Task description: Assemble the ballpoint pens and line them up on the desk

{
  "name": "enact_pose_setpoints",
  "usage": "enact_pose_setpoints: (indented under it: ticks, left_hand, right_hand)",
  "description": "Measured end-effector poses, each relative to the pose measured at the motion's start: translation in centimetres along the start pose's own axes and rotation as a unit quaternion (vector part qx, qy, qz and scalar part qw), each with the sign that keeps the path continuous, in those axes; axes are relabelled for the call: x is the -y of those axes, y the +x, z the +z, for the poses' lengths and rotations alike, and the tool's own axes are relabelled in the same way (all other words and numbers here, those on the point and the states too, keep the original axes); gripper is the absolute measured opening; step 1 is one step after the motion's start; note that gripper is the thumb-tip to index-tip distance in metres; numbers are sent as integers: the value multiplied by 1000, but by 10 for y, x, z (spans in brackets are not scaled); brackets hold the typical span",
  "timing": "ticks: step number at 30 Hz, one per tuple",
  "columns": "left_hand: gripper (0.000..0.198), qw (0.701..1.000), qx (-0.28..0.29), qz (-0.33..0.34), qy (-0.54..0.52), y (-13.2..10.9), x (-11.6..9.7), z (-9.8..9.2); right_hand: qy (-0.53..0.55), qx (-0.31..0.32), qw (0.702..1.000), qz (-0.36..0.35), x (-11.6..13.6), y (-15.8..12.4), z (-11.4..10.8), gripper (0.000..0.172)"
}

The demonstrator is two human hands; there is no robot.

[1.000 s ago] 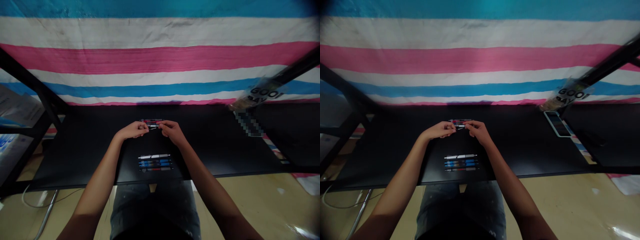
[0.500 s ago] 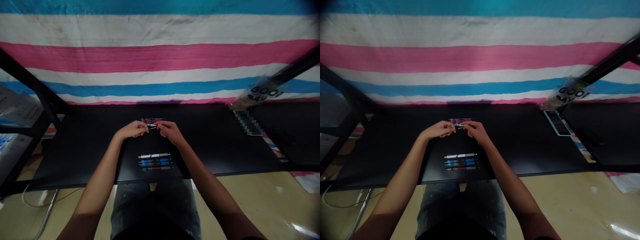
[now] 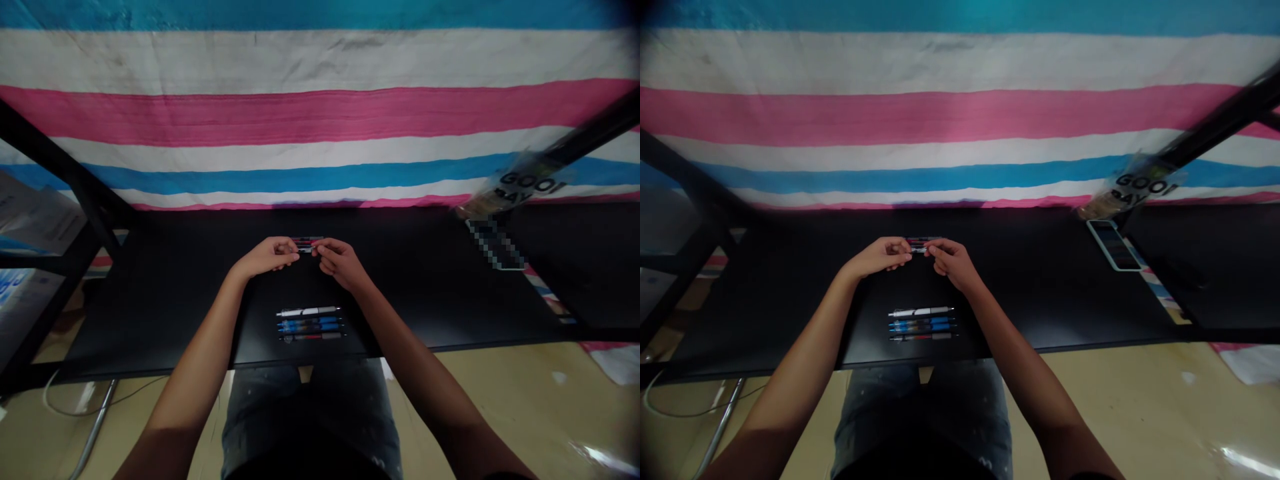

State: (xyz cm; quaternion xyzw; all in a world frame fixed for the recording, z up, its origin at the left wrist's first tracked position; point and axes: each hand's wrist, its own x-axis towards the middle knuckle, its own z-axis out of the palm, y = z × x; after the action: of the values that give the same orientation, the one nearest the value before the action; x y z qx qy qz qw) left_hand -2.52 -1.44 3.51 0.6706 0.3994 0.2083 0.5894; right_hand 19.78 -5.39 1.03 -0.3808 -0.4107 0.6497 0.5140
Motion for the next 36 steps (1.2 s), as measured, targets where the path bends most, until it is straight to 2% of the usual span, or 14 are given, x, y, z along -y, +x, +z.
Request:
enact_pose_setpoints:
  ticks: [9,20,27,33,36]
  left_hand:
    - [27,1000,-3,22,-4,1,2,-1]
    - [27,1000,6,-18,-16,-1,-2,0]
    - [20,998,14,-52,-16,-3,-7,1]
    - [18,998,19,-51,-12,-3,-7,1]
    - [22,999,2,-42,-8,-2,-5,0]
  right_hand:
    - [-3,-5,1000,-26,3,0,0,34]
    - [-10,-18,999,-35,4,0,0,34]
    - [-15,-18,999,-30,4,0,-1,34]
    - [-12,-15,999,-26,3,0,-1,33]
    - [-10,-17,1000,-24,3,0,-1,32]
